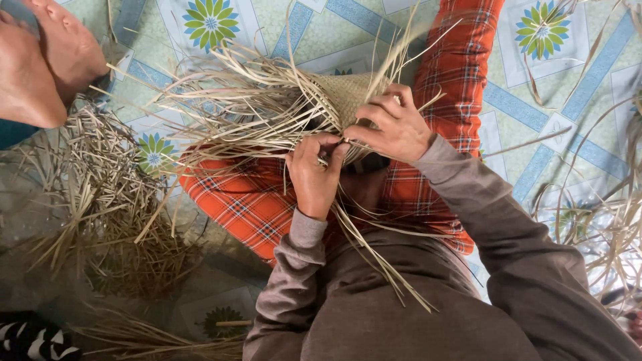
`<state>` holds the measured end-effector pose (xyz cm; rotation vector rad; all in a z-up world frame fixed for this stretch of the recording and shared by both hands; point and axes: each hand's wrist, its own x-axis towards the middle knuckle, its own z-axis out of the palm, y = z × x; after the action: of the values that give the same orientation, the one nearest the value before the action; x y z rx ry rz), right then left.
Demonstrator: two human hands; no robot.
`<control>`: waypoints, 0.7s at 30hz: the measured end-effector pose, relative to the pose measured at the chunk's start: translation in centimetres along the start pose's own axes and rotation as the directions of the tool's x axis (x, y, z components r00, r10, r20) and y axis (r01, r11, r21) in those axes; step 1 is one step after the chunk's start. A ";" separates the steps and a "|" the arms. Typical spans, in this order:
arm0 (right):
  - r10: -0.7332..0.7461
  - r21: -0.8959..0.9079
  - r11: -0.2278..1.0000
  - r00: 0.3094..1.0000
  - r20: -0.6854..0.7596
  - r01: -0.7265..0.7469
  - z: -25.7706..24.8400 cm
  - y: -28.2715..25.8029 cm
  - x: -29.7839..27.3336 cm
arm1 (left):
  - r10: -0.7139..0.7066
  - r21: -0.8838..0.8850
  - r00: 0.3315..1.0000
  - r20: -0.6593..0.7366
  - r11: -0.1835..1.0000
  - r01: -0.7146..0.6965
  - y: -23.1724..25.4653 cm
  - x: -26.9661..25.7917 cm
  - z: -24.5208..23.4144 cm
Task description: A person is sitting on the floor weaving a hat from dried plant fibers.
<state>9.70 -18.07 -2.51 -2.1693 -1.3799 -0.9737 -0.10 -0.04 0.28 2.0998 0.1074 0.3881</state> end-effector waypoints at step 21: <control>0.461 -0.293 0.875 0.846 0.268 -0.385 -1.9 5.8 -1.3 | -0.249 -0.117 0.968 0.040 0.961 0.252 1.6 1.6 -0.2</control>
<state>13.87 -22.62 -1.96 -2.7558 -0.8631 -0.6397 1.26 -0.31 2.09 1.9409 0.3236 0.2097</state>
